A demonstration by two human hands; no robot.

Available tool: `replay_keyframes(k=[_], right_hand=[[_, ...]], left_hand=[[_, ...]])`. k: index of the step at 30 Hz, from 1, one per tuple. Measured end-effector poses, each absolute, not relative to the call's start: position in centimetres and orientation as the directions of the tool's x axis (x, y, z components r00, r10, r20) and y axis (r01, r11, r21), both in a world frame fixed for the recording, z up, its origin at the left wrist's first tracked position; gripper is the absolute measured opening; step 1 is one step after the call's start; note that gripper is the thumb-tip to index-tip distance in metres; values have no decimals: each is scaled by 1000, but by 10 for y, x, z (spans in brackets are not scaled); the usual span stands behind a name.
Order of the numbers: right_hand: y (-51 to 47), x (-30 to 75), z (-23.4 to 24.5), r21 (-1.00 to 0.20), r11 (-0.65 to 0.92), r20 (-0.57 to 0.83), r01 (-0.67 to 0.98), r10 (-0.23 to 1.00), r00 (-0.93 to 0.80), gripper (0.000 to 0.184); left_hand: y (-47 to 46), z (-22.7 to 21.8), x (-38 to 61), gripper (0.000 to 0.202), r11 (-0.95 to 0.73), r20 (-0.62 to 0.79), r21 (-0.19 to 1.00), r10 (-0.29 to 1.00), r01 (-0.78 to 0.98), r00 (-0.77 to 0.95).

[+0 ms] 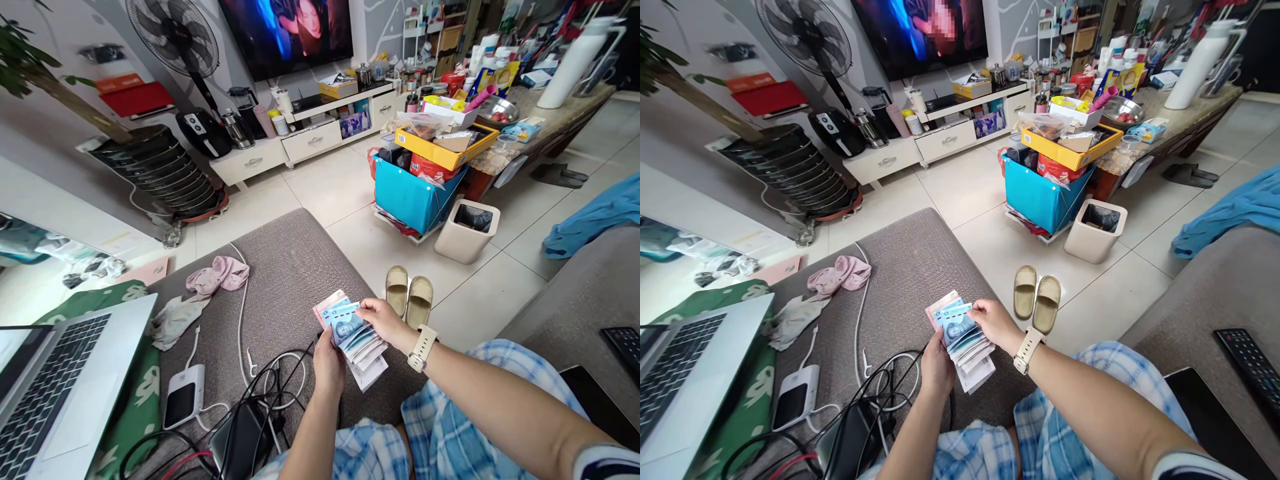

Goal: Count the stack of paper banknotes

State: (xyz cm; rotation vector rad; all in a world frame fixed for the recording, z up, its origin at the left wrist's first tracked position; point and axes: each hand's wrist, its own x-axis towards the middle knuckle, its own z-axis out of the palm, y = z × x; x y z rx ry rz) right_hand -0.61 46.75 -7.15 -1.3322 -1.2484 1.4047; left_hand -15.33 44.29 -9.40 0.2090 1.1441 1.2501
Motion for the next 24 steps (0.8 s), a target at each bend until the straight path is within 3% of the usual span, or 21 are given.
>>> replay_keyframes(k=[24], right_hand=[[467,-6,-69,-977,-210,-213,43,969,-125,27]], left_hand=[[442,-90,-153,26,387,-542,690,836,-612,-83]])
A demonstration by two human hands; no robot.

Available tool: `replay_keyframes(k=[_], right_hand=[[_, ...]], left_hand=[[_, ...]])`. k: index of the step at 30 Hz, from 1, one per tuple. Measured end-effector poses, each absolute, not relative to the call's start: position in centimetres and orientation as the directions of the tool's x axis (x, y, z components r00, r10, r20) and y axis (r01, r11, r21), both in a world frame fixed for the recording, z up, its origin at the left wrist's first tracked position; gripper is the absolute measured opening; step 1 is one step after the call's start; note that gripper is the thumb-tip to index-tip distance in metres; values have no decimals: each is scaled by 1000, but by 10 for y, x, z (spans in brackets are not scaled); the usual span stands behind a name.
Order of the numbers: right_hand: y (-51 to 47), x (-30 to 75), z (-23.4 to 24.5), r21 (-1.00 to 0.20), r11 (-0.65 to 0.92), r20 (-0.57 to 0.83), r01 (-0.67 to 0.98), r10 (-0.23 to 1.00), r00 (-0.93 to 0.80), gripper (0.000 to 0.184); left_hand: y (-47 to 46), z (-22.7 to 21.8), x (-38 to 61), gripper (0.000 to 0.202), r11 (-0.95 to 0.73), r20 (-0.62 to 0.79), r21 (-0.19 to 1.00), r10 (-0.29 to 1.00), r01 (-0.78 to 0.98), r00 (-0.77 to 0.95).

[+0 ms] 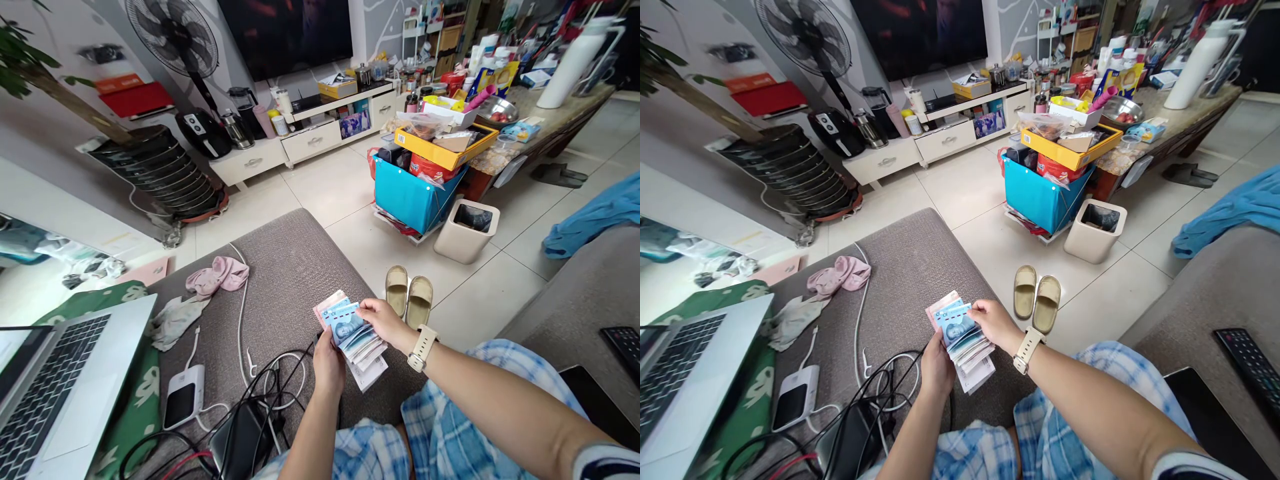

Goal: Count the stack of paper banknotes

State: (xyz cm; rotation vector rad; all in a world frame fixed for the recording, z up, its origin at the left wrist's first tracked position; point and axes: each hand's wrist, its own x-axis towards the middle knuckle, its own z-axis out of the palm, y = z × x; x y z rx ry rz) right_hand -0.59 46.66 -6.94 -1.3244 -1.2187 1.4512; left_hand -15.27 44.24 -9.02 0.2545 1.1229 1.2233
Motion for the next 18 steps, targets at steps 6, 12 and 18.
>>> replay_keyframes(k=[6,12,18], right_hand=[[467,-6,-71,-978,-207,-210,37,971,-118,26],[467,-6,-70,-977,-214,-215,23,970,-116,27],[467,-7,-71,-975,-224,-221,-5,967,-125,27]], left_hand=[[442,-89,-152,26,376,-533,693,842,-616,-86],[441,-86,-151,24,372,-537,691,838,-620,-96],[442,-86,-151,23,360,-528,699,842,-618,-108]])
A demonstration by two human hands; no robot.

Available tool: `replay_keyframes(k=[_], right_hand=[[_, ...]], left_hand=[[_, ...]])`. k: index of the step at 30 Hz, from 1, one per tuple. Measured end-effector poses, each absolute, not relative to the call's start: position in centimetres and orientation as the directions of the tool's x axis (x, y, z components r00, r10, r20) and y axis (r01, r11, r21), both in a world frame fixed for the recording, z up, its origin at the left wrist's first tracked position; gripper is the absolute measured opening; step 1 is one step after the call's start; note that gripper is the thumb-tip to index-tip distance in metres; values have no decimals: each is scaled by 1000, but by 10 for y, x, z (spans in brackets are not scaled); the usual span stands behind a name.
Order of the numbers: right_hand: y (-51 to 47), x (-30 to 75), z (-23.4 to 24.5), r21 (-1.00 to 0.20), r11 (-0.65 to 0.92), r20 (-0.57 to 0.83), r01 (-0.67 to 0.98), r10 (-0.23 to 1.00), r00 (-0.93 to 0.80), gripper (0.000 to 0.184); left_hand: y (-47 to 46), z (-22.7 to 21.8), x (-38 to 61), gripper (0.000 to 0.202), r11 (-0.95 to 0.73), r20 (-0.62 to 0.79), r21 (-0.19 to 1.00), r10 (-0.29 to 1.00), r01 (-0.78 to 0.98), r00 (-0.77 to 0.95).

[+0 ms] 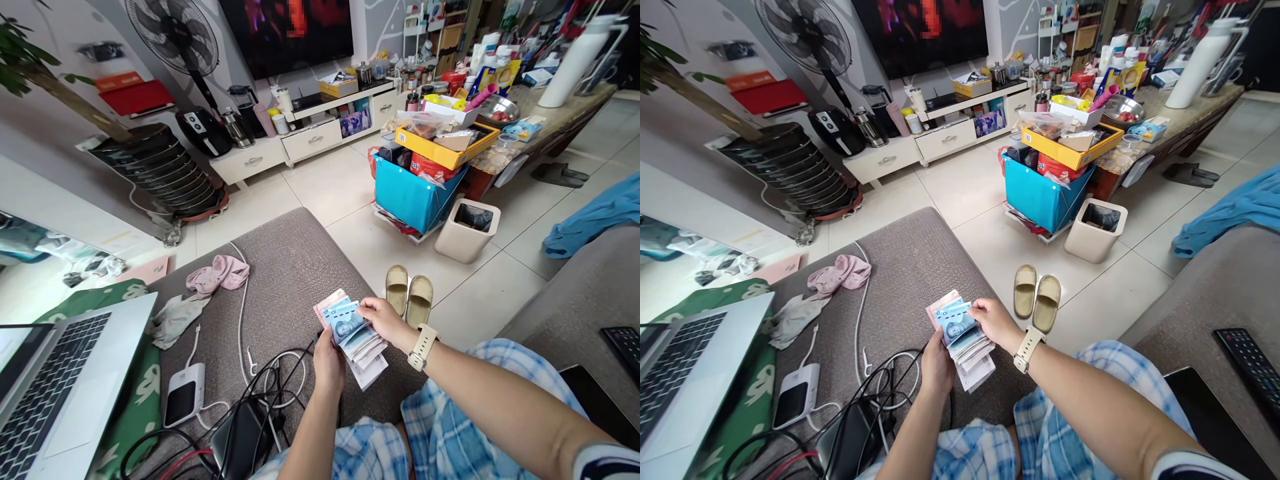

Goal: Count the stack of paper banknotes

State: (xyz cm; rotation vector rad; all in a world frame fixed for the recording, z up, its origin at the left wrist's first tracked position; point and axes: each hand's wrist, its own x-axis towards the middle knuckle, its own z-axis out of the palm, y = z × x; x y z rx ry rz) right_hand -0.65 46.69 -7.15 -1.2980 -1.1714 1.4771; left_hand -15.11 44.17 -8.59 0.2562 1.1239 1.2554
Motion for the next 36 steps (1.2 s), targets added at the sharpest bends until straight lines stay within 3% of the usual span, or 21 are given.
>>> replay_keyframes(k=[14,24,30,36], right_hand=[[468,-5,-75,-972,-233,-229,-7,961,-156,34],[466,-3,-72,-967,-251,-253,45,966,-51,25],[466,-2,-70,-975,-193,-203,112,976,-83,22],[465,-1,-68,-979,-191,-198,71,974,-107,27]], left_hand=[[441,-86,-152,25,363,-519,710,849,-603,-100],[441,-90,-153,34,323,-470,730,877,-602,-98],[440,-88,-151,34,315,-462,731,881,-605,-99],[442,-90,-148,31,308,-474,735,871,-604,-131]])
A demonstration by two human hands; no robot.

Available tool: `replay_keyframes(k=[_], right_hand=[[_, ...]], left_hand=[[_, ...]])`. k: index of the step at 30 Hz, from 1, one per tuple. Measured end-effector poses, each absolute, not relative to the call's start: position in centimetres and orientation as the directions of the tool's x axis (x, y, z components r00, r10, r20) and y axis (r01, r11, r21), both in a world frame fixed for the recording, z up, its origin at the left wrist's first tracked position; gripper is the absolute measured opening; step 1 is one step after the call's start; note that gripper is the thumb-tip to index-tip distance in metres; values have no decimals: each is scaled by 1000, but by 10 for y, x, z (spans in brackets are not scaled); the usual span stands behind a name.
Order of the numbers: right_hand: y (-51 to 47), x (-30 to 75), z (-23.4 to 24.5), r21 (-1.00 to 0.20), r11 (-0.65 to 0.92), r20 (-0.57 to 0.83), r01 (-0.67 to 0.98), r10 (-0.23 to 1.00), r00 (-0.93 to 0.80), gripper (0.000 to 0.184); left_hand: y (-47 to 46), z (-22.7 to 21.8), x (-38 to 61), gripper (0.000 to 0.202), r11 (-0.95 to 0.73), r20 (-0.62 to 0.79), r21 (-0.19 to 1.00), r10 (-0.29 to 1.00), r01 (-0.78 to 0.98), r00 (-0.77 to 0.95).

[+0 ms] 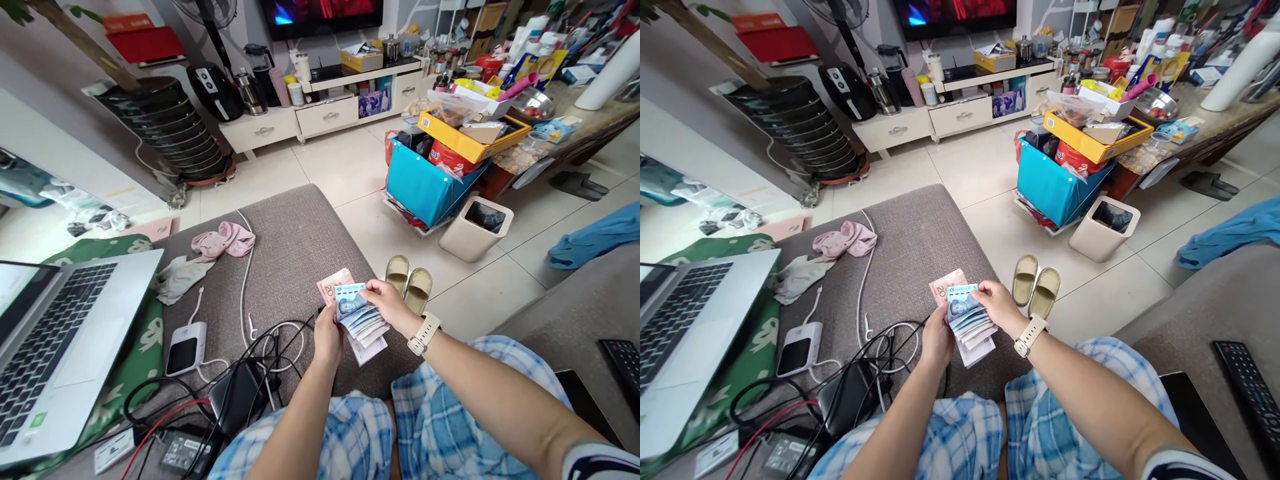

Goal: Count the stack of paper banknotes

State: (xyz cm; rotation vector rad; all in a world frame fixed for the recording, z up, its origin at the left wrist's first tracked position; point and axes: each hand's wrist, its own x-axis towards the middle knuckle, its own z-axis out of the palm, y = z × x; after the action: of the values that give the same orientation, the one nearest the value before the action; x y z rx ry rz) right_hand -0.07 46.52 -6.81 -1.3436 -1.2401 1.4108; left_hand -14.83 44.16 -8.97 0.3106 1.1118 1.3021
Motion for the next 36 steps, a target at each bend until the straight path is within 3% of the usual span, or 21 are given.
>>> replay_keyframes(k=[3,26,36], right_hand=[[465,1,-68,-983,-177,-183,56,975,-130,28],[466,1,-65,-973,-231,-226,-16,963,-145,23],[466,-4,-68,-972,-235,-232,-8,964,-133,24]], left_hand=[[443,-93,-147,38,316,-479,702,873,-638,-95],[445,-102,-149,28,262,-414,768,900,-585,-140],[442,-97,-155,40,269,-392,789,913,-553,-116]])
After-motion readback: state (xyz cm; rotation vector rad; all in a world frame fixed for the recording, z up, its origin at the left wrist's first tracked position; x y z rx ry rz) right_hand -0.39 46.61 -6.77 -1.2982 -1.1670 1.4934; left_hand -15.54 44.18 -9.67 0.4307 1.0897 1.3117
